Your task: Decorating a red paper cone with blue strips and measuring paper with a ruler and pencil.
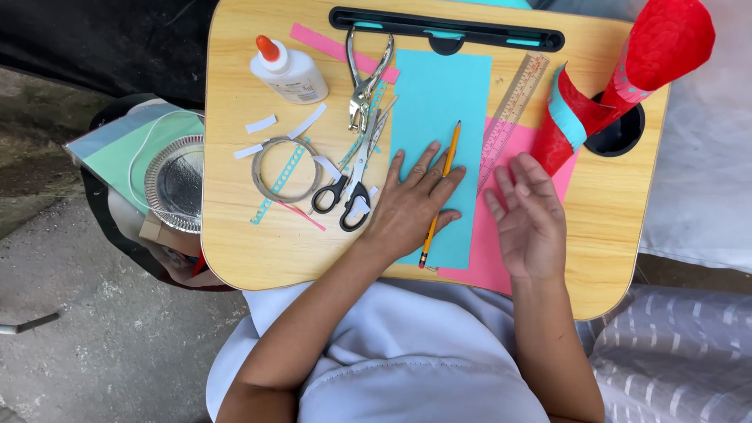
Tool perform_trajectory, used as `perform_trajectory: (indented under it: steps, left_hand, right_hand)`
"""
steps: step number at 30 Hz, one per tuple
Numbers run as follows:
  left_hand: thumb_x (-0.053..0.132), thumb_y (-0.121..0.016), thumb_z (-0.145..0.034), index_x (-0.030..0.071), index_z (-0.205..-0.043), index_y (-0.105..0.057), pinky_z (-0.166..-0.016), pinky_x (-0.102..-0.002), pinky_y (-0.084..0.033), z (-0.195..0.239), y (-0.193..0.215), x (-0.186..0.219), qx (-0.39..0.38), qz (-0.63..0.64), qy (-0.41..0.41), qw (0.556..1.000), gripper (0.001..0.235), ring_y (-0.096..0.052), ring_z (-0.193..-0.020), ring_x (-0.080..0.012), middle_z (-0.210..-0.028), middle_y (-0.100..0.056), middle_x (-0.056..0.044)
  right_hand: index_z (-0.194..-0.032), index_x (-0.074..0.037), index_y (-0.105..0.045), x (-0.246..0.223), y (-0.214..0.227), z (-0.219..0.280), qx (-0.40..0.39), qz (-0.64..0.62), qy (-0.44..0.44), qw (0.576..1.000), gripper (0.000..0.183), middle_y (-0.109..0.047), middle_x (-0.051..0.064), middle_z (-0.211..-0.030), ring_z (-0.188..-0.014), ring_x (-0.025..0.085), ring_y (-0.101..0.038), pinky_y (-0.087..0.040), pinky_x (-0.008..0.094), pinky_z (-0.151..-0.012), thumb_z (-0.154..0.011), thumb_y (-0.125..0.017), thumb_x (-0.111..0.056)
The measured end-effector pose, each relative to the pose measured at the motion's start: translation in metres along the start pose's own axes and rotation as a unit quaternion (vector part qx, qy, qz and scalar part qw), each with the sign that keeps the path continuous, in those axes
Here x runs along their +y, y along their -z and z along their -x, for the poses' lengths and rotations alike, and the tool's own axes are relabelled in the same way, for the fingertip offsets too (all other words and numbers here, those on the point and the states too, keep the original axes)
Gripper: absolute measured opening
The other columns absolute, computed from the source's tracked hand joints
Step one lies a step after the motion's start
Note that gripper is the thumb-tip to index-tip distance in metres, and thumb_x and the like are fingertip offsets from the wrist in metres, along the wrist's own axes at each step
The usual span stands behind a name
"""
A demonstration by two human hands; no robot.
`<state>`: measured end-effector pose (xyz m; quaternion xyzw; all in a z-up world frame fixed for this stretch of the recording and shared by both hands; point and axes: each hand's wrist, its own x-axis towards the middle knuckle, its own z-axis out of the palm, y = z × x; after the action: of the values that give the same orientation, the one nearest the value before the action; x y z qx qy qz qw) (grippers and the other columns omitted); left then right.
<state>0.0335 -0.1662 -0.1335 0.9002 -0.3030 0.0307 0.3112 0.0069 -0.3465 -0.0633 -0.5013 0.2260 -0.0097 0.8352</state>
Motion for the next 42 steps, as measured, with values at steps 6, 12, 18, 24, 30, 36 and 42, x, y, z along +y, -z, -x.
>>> perform_trajectory:
  steps: [6,12,18,24,30,36,42]
  left_hand:
    - [0.042,-0.063,-0.101,0.016,-0.152,-0.046,-0.122,-0.068,-0.012,0.002,0.003,0.001,-0.015,-0.006,0.007,1.000,0.059,-0.029,-0.155,-0.0347,-0.156,-0.048,-0.020]
    - [0.041,-0.063,-0.101,0.016,-0.151,-0.046,-0.123,-0.067,-0.010,0.001,0.009,0.003,-0.022,0.005,0.011,1.000,0.058,-0.029,-0.155,-0.0343,-0.156,-0.049,-0.020]
    - [0.043,-0.064,-0.101,0.018,-0.152,-0.046,-0.124,-0.066,-0.010,0.002,0.010,-0.002,-0.023,0.032,0.007,0.999,0.060,-0.028,-0.156,-0.0333,-0.157,-0.048,-0.018]
    - [0.040,-0.066,-0.100,0.017,-0.151,-0.046,-0.124,-0.067,-0.011,0.003,0.016,-0.001,-0.022,0.052,0.000,0.998,0.060,-0.027,-0.156,-0.0332,-0.159,-0.047,-0.017]
    - [0.039,-0.066,-0.101,0.017,-0.152,-0.045,-0.124,-0.067,-0.013,0.003,0.019,-0.002,-0.018,0.066,-0.007,0.998,0.059,-0.027,-0.157,-0.0325,-0.161,-0.044,-0.015]
    - [0.039,-0.066,-0.102,0.017,-0.149,-0.048,-0.125,-0.065,-0.017,0.006,0.026,-0.001,0.022,0.108,-0.019,0.994,0.054,-0.028,-0.157,-0.0314,-0.163,-0.041,-0.012]
    - [0.038,-0.065,-0.103,0.018,-0.148,-0.051,-0.124,-0.061,-0.027,0.011,0.019,-0.002,0.057,0.135,-0.052,0.988,0.051,-0.034,-0.155,-0.0308,-0.163,-0.042,-0.010]
  right_hand:
    - [-0.140,-0.010,-0.054,0.004,-0.001,-0.014,0.001,-0.062,-0.058,0.996,0.047,-0.055,0.008,-0.139,-0.135,0.031,-0.054,-0.043,0.051,-0.112,-0.094,-0.063,-0.018]
    - [-0.140,-0.009,-0.054,0.006,0.001,-0.025,-0.017,-0.038,-0.066,0.997,0.047,-0.062,0.010,-0.133,-0.118,0.023,-0.064,-0.053,0.040,-0.098,-0.095,-0.063,-0.018]
    - [-0.144,-0.008,-0.050,0.013,0.004,-0.038,-0.059,0.015,-0.065,0.996,0.053,-0.065,0.011,-0.131,-0.101,0.017,-0.067,-0.055,0.030,-0.078,-0.095,-0.064,-0.020]
    - [-0.147,-0.007,-0.050,0.005,0.009,-0.049,-0.100,-0.025,-0.154,0.983,0.058,-0.066,0.011,-0.128,-0.101,0.019,-0.066,-0.052,0.031,-0.076,-0.095,-0.060,-0.032]
    - [-0.151,-0.006,-0.049,0.011,0.016,-0.060,-0.142,0.010,-0.160,0.977,0.062,-0.064,0.008,-0.124,-0.095,0.015,-0.061,-0.047,0.028,-0.070,-0.096,-0.055,-0.035]
    - [-0.127,-0.013,-0.064,0.015,0.020,-0.077,-0.151,-0.011,-0.221,0.964,0.042,-0.063,-0.003,-0.093,-0.072,0.010,-0.060,-0.046,0.024,-0.056,-0.100,-0.053,-0.043]
    - [-0.114,-0.005,-0.070,0.015,-0.008,-0.070,-0.121,0.073,-0.122,0.982,0.025,-0.066,0.003,-0.072,-0.045,0.013,-0.060,-0.053,0.027,-0.041,-0.097,-0.062,-0.020]
